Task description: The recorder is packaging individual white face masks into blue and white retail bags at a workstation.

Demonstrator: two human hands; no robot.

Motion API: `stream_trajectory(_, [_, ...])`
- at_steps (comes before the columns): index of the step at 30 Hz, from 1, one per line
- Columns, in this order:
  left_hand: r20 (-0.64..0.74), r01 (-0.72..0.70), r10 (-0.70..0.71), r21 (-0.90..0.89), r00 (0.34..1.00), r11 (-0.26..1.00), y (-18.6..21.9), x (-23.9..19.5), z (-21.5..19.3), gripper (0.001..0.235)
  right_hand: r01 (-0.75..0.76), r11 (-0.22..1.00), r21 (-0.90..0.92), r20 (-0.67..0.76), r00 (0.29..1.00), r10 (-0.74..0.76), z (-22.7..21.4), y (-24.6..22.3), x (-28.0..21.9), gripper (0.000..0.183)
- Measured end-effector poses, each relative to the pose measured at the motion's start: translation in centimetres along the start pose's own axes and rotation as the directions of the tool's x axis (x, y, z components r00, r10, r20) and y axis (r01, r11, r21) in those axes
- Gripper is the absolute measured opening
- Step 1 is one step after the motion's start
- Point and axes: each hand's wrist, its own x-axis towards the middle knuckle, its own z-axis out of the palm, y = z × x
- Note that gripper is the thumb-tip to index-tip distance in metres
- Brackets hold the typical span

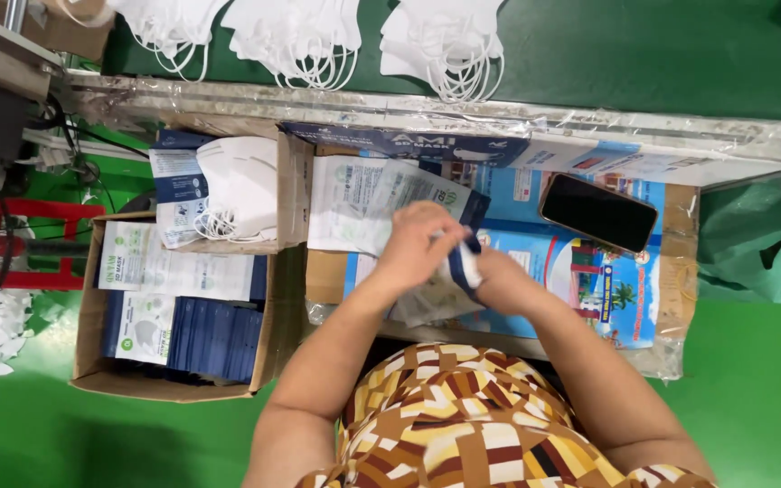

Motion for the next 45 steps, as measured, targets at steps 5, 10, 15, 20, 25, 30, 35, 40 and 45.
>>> stream_trajectory(5, [-0.103,0.091,-0.077,0.138,0.992,0.986,0.7,0.1,0.2,0.01,-0.234,0.967,-0.096,0.178,0.952,0.248,-0.9,-5.6,-0.2,0.033])
stream_trajectory(10, [-0.057,0.182,-0.199,-0.215,0.978,0.959,1.4,0.2,-2.5,0.017,-0.101,0.993,-0.067,-0.043,0.994,0.098,-1.0,-6.6,-1.2,0.064])
stream_trajectory(15, [0.293,0.399,-0.35,-0.13,0.89,0.907,2.9,0.9,-4.5,0.023,-0.049,0.968,-0.246,0.028,0.998,0.057,-2.3,-5.0,-2.2,0.025])
stream_trajectory(20, [0.193,0.124,-0.091,-0.166,0.977,0.978,4.1,0.7,-3.8,0.013,0.142,0.99,-0.004,-0.115,0.983,-0.142,-2.5,-10.2,-1.1,0.041])
stream_trajectory(25, [0.12,-0.01,0.024,-0.113,0.992,0.994,4.8,0.8,-3.0,0.009,-0.032,0.989,-0.147,-0.162,0.987,0.008,-2.5,-7.4,-1.3,0.019])
stream_trajectory(30, [0.061,0.24,-0.233,-0.206,0.971,0.949,4.8,1.8,-4.5,0.01,-0.019,0.905,-0.425,-0.187,0.98,-0.068,-5.2,-4.5,-3.2,0.018])
stream_trajectory(35, [-0.188,-0.087,0.096,0.053,0.978,0.995,0.6,9.1,-3.6,0.033,-0.137,0.982,0.128,-0.472,0.863,0.182,-9.2,-0.4,-5.2,0.014])
stream_trajectory(40, [-0.239,-0.14,0.315,0.547,0.919,0.825,-0.3,20.7,1.0,0.095,0.336,0.66,0.672,-0.592,0.779,0.206,-9.7,-5.1,-3.3,0.021])
stream_trajectory(45, [-0.029,0.054,-0.048,0.705,0.998,0.707,-6.9,27.6,7.1,0.052,0.075,0.764,0.641,-0.453,0.84,0.298,-7.9,0.0,-4.8,0.033])
